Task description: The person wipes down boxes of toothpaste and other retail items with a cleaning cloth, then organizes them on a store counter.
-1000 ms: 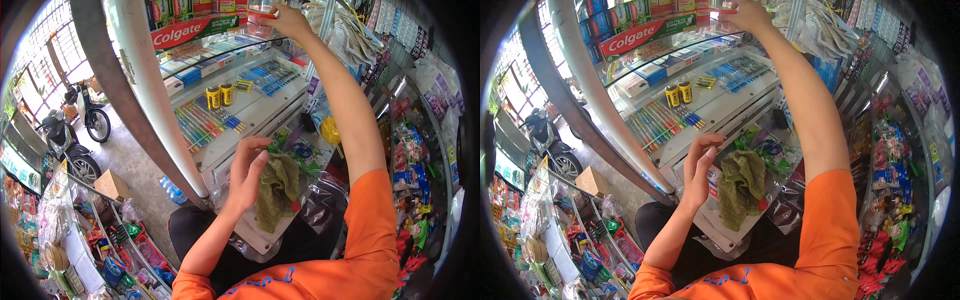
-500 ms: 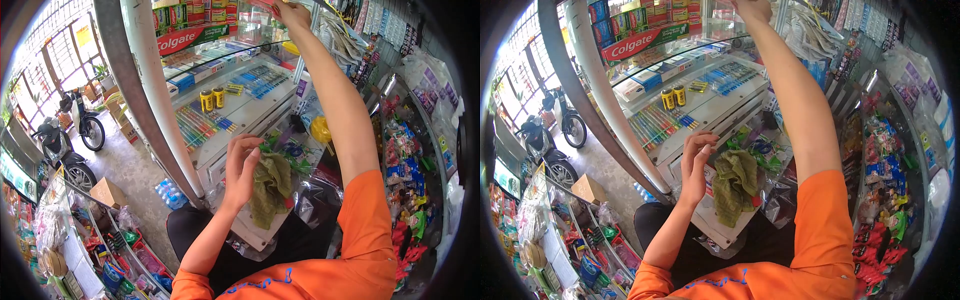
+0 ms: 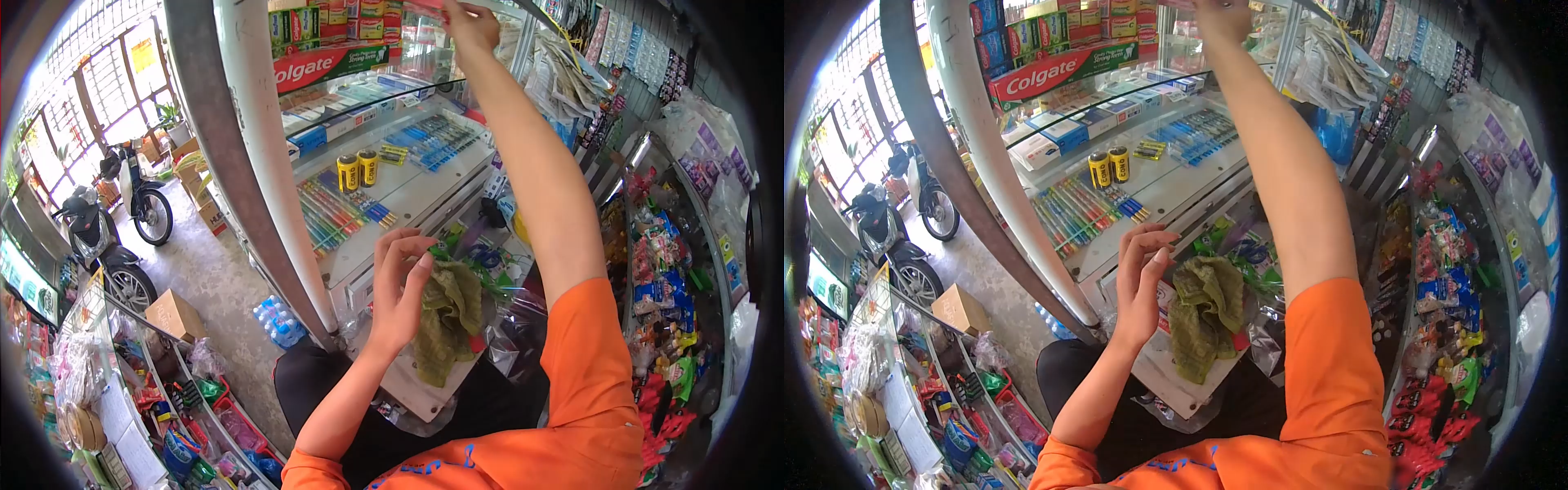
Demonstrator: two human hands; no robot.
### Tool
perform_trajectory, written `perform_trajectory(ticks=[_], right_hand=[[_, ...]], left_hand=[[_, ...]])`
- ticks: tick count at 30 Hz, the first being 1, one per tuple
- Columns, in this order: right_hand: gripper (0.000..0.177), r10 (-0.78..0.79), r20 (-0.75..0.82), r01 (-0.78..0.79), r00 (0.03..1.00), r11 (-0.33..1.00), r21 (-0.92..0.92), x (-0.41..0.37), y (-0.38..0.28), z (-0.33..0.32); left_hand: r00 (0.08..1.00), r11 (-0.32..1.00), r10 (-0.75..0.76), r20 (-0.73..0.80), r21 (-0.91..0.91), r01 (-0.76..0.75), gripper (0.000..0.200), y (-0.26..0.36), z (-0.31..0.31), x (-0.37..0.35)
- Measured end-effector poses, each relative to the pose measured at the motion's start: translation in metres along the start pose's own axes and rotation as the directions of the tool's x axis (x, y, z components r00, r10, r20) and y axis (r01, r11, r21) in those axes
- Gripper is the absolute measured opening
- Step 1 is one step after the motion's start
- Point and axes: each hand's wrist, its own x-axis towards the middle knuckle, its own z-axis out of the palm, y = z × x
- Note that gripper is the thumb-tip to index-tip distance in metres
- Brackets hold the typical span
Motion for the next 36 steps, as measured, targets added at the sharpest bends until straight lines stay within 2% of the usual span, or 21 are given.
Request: perform_trajectory(ticks=[1, 2, 6, 8, 9, 11, 12, 13, 15, 16, 18, 19, 21, 23, 25, 26, 27, 29, 30, 32, 36], right_hand=[[0.045, 0.135, 0.021, -0.135, 0.991, 0.935, 0.328, 0.001, 0.003, -0.001], [0.04, 0.209, 0.055, -0.213, 0.976, 0.877, 0.43, 0.003, 0.004, -0.006], [0.037, 0.197, 0.045, -0.193, 0.979, 0.852, 0.487, -0.005, 0.005, -0.01], [0.039, -0.093, 0.093, 0.067, 0.991, 0.967, 0.247, -0.017, -0.01, -0.014], [0.039, -0.089, 0.095, 0.064, 0.991, 0.967, 0.246, -0.023, -0.02, -0.015], [0.044, -0.181, 0.049, 0.186, 0.982, 0.975, -0.126, -0.031, -0.036, -0.014], [0.049, -0.279, 0.113, 0.289, 0.953, 0.953, -0.085, -0.032, -0.035, -0.012], [0.049, -0.281, 0.112, 0.291, 0.953, 0.953, -0.084, -0.032, -0.038, -0.008], [0.056, -0.278, 0.247, 0.303, 0.928, 0.951, -0.069, -0.033, -0.044, 0.006], [0.056, -0.274, 0.245, 0.298, 0.93, 0.952, -0.067, -0.032, -0.041, 0.015], [0.059, -0.356, 0.108, 0.372, 0.928, 0.879, -0.3, -0.023, -0.031, 0.033], [0.059, -0.354, 0.106, 0.369, 0.929, 0.88, -0.299, -0.021, -0.032, 0.037], [0.067, -0.187, 0.361, 0.279, 0.913, 0.935, -0.22, -0.019, -0.034, 0.045], [0.067, -0.137, 0.445, 0.255, 0.885, 0.942, -0.217, -0.021, -0.03, 0.049], [0.065, -0.166, 0.42, 0.327, 0.892, 0.88, -0.346, -0.041, -0.043, 0.042], [0.063, -0.294, 0.387, 0.413, 0.874, 0.869, -0.272, -0.043, -0.036, 0.046], [0.063, -0.292, 0.388, 0.411, 0.874, 0.87, -0.271, -0.041, -0.032, 0.047], [0.065, -0.463, 0.442, 0.631, 0.768, 0.664, -0.401, -0.041, -0.03, 0.04], [0.065, -0.464, 0.441, 0.631, 0.768, 0.664, -0.401, -0.042, -0.03, 0.038], [0.065, -0.437, 0.513, 0.674, 0.739, 0.491, -0.552, -0.042, -0.031, 0.036], [0.065, -0.309, 0.516, 0.595, 0.799, 0.528, -0.606, -0.024, -0.028, 0.034]], left_hand=[[1.0, 1.0, 0.0, 0.005, 0.01, 0.0, 0.031, 0.0, -0.001, 0.0], [1.0, 1.0, 0.002, 0.01, 0.02, -0.002, 0.031, 0.0, -0.001, 0.0], [0.999, 1.0, -0.025, 0.042, 0.016, 0.024, 0.03, 0.0, -0.002, 0.0], [0.995, 0.997, -0.07, 0.066, -0.012, 0.071, 0.029, -0.001, 0.0, -0.001], [0.995, 0.997, -0.074, 0.065, -0.011, 0.075, 0.029, -0.002, 0.001, -0.002], [0.997, 0.999, -0.043, 0.069, -0.017, 0.044, 0.028, -0.004, 0.003, -0.001], [0.997, 0.999, -0.042, 0.069, -0.017, 0.043, 0.028, -0.007, 0.003, -0.001], [0.997, 1.0, -0.029, 0.071, -0.008, 0.029, 0.027, -0.01, 0.003, -0.001], [0.997, 1.0, -0.017, 0.075, 0.006, 0.017, 0.027, -0.013, 0.004, 0.0], [0.997, 1.0, -0.031, 0.076, -0.002, 0.031, 0.027, -0.012, 0.004, 0.0], [0.996, 0.999, -0.052, 0.079, -0.006, 0.053, 0.027, -0.013, 0.003, -0.002], [0.995, 0.999, -0.053, 0.081, 0.003, 0.053, 0.027, -0.013, 0.003, -0.002], [0.995, 0.998, -0.055, 0.08, 0.012, 0.054, 0.027, -0.014, 0.003, 0.0], [0.995, 0.998, -0.055, 0.082, 0.008, 0.054, 0.027, -0.013, 0.002, 0.0], [0.993, 0.998, -0.066, 0.094, -0.011, 0.068, 0.027, -0.009, 0.002, 0.0], [0.991, 0.997, -0.075, 0.109, -0.027, 0.078, 0.028, -0.008, 0.002, 0.0], [0.991, 0.997, -0.076, 0.107, -0.026, 0.079, 0.028, -0.008, 0.002, 0.0], [0.991, 0.998, -0.059, 0.121, -0.003, 0.06, 0.028, -0.007, 0.001, -0.001], [0.991, 0.998, -0.058, 0.121, -0.002, 0.059, 0.028, -0.008, 0.0, -0.001], [0.989, 0.995, -0.082, 0.123, -0.045, 0.088, 0.028, -0.01, -0.001, -0.001], [0.989, 0.994, -0.092, 0.112, -0.048, 0.098, 0.028, -0.008, -0.001, -0.001]])
